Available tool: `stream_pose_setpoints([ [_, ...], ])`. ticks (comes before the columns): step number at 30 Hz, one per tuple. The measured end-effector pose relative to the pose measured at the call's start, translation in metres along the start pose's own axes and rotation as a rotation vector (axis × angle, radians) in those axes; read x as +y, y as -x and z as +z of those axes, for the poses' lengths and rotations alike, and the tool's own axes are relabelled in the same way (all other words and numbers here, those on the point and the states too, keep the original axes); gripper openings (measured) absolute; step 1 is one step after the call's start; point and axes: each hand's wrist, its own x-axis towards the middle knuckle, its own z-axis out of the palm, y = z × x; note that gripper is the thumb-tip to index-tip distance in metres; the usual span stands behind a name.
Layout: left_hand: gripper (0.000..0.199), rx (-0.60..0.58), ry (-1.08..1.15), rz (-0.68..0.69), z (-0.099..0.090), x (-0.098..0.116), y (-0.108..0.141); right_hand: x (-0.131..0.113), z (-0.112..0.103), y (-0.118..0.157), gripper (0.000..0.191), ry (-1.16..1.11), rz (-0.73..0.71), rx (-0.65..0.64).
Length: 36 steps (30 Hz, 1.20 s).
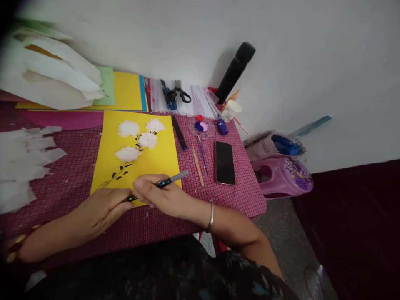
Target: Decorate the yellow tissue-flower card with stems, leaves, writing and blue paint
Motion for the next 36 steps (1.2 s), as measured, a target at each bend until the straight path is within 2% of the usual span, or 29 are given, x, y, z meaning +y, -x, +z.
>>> stream_pose_setpoints([
  [4,0.052,0.073,-0.056,0.059,-0.009,0.012,-0.010,-0.001,0.005,0.001,0.044,-0.047,-0.008,0.079],
  [6,0.050,0.071,-0.069,0.050,-0.014,0.011,-0.013,-0.013,-0.004,0.002,0.044,-0.084,-0.016,0.153],
  [7,0.048,0.064,-0.073,0.036,-0.016,0.008,-0.013,-0.022,-0.013,0.004,0.046,-0.095,-0.025,0.213],
  [9,0.045,0.066,-0.090,-0.010,-0.015,0.000,-0.010,-0.046,-0.039,0.009,0.053,-0.097,-0.089,0.413],
  [11,0.045,0.077,-0.124,-0.045,-0.008,-0.009,-0.005,-0.066,-0.063,0.012,0.056,-0.039,-0.220,0.643],
  [12,0.045,0.071,-0.146,-0.038,-0.002,-0.012,-0.004,-0.070,-0.071,0.012,0.052,-0.078,-0.277,0.719],
  [13,0.045,0.063,-0.176,-0.011,0.005,-0.013,-0.003,-0.069,-0.075,0.010,0.047,-0.110,-0.276,0.709],
  [15,0.047,0.041,-0.245,0.116,0.020,-0.012,-0.004,-0.051,-0.071,0.002,0.034,-0.129,-0.147,0.628],
  [18,0.051,0.017,-0.307,0.332,0.036,-0.006,-0.007,-0.006,-0.052,-0.013,0.024,0.013,-0.014,0.613],
  [20,0.050,-0.007,-0.297,0.400,0.040,-0.003,-0.009,0.019,-0.046,-0.019,0.023,0.080,0.049,0.584],
  [22,0.049,-0.016,-0.281,0.416,0.040,-0.003,-0.010,0.033,-0.047,-0.021,0.022,0.087,0.118,0.558],
  [25,0.047,-0.022,-0.249,0.413,0.038,-0.003,-0.011,0.039,-0.051,-0.023,0.020,0.071,0.179,0.557],
  [31,0.037,-0.043,-0.135,0.346,0.034,0.000,-0.015,0.037,-0.042,-0.039,0.008,0.126,0.101,0.545],
  [36,0.036,0.014,-0.077,0.294,0.038,-0.001,-0.011,0.038,-0.043,-0.036,0.006,0.213,0.112,0.558],
])
